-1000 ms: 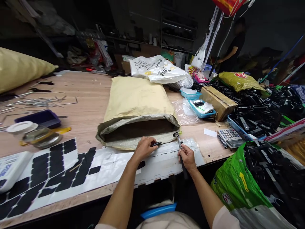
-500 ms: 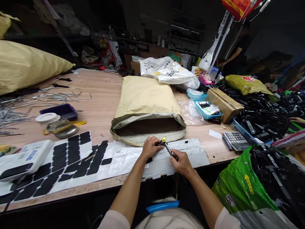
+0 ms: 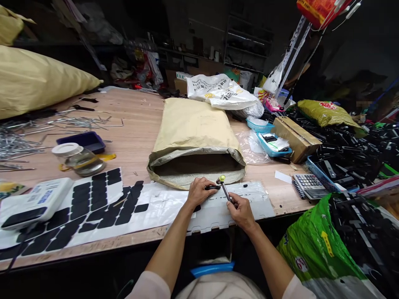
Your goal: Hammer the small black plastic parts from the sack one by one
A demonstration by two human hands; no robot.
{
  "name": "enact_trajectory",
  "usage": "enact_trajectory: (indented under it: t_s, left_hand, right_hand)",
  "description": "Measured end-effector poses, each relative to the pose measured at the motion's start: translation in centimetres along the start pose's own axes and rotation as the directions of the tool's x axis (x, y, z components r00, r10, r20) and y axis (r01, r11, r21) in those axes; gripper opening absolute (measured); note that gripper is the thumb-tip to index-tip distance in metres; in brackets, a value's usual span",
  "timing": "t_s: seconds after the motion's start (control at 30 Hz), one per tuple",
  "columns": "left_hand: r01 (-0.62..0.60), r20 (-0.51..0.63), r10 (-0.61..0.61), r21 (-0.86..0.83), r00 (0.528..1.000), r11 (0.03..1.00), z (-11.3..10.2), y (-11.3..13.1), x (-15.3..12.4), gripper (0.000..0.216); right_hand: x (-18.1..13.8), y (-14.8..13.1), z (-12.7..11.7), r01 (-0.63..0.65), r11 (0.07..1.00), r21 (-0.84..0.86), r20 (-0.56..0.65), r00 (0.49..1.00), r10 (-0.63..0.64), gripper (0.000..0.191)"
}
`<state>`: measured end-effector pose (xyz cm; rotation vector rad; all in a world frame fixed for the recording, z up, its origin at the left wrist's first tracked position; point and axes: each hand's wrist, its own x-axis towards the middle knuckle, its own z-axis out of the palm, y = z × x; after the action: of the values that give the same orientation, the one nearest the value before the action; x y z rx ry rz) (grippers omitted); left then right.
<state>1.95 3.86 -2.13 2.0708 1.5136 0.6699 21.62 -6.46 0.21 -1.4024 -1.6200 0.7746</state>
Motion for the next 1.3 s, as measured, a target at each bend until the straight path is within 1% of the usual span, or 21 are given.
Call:
enact_trajectory:
  t_s: [0.17,0.27,0.47,0.57,0.67,0.77,0.83,0.87,0.9,0.93,0.97,1.0,1.07,1.1,1.13,1.17,1.23,1.3]
  left_hand:
    - [0.008,-0.007,-0.008,-0.005,1.0,1.0,0.1,-0.1,0.1,0.021]
    - [0.002,-0.007,-0.002,-0.005,1.0,1.0,0.0,-0.1,0.1,0.022]
    - [-0.011,-0.006,0.011,-0.005,1.0,1.0,-0.1,-0.3,0.0,0.02]
    - [-0.027,-0.006,0.027,-0.005,1.0,1.0,0.0,-0.7,0.2,0.02]
    - [-0.034,-0.001,0.034,-0.016,0.999,0.999,-0.1,-0.8,0.5,0.021]
    - [-0.062,-0.057,0.057,-0.096,0.997,0.993,-0.6,-0.3,-0.1,0.027]
    - [-0.093,-0.101,0.074,-0.201,0.992,0.975,-1.3,0.5,-1.5,0.03]
    - [-0.094,-0.087,0.074,-0.265,0.993,0.96,-1.8,1.1,-2.6,0.032]
    - [-0.079,-0.039,0.071,-0.33,0.997,0.94,-2.3,1.8,-3.9,0.033]
    - [-0.048,0.046,0.072,-0.392,0.996,0.919,-2.8,2.5,-5.3,0.034]
    - [-0.002,0.162,0.082,-0.441,0.983,0.897,-3.2,3.3,-6.9,0.035]
    - [0.051,0.293,0.1,-0.468,0.951,0.882,-3.5,4.0,-8.5,0.035]
    - [0.135,0.523,0.142,-0.455,0.84,0.88,-3.3,4.9,-11.4,0.033]
    - [0.157,0.602,0.147,-0.423,0.785,0.892,-2.7,5.0,-12.7,0.031]
    - [0.167,0.652,0.132,-0.376,0.747,0.912,-1.8,4.9,-13.8,0.029]
    - [0.168,0.674,0.097,-0.317,0.732,0.933,-0.6,4.5,-14.6,0.027]
    - [0.177,0.661,-0.016,-0.178,0.75,0.968,2.4,3.0,-15.6,0.026]
    - [0.23,0.62,-0.164,-0.028,0.768,0.973,5.4,1.2,-15.9,0.031]
  right_hand:
    - [-0.2,0.4,0.1,0.0,0.999,-0.041,0.024,1.0,0.0,0.033]
    - [0.0,0.8,0.1,-0.028,0.999,-0.018,0.035,0.999,0.028,0.032]
    - [1.9,2.3,-1.1,-0.121,0.984,0.132,-0.06,0.99,0.13,0.038]
    - [2.7,3.5,-1.7,-0.174,0.957,0.233,-0.067,0.979,0.194,0.04]
    - [3.1,4.4,-1.8,-0.189,0.923,0.336,-0.065,0.973,0.223,0.038]
    - [3.2,4.7,-1.7,-0.183,0.907,0.378,-0.051,0.975,0.217,0.036]
    - [3.2,4.7,-1.7,-0.184,0.906,0.382,-0.036,0.976,0.214,0.035]
    - [3.1,4.7,-1.7,-0.183,0.906,0.382,-0.034,0.977,0.212,0.035]
    - [3.1,4.6,-1.7,-0.182,0.906,0.381,-0.034,0.977,0.211,0.035]
    - [3.1,4.6,-1.7,-0.182,0.907,0.379,-0.036,0.977,0.211,0.035]
    - [3.1,4.6,-1.7,-0.183,0.908,0.376,-0.04,0.976,0.213,0.035]
    - [3.1,4.6,-1.7,-0.185,0.91,0.372,-0.042,0.975,0.216,0.035]
    - [3.1,4.6,-1.7,-0.186,0.913,0.363,-0.042,0.976,0.215,0.036]
    - [3.1,4.7,-1.7,-0.184,0.915,0.36,-0.039,0.977,0.211,0.036]
    - [3.1,4.7,-1.6,-0.18,0.917,0.356,-0.036,0.978,0.206,0.036]
    - [3.1,4.7,-1.6,-0.177,0.919,0.352,-0.033,0.979,0.201,0.036]
    - [3.0,4.8,-1.6,-0.171,0.924,0.341,-0.033,0.981,0.193,0.036]
    - [3.0,4.8,-1.6,-0.166,0.928,0.333,-0.038,0.981,0.189,0.036]
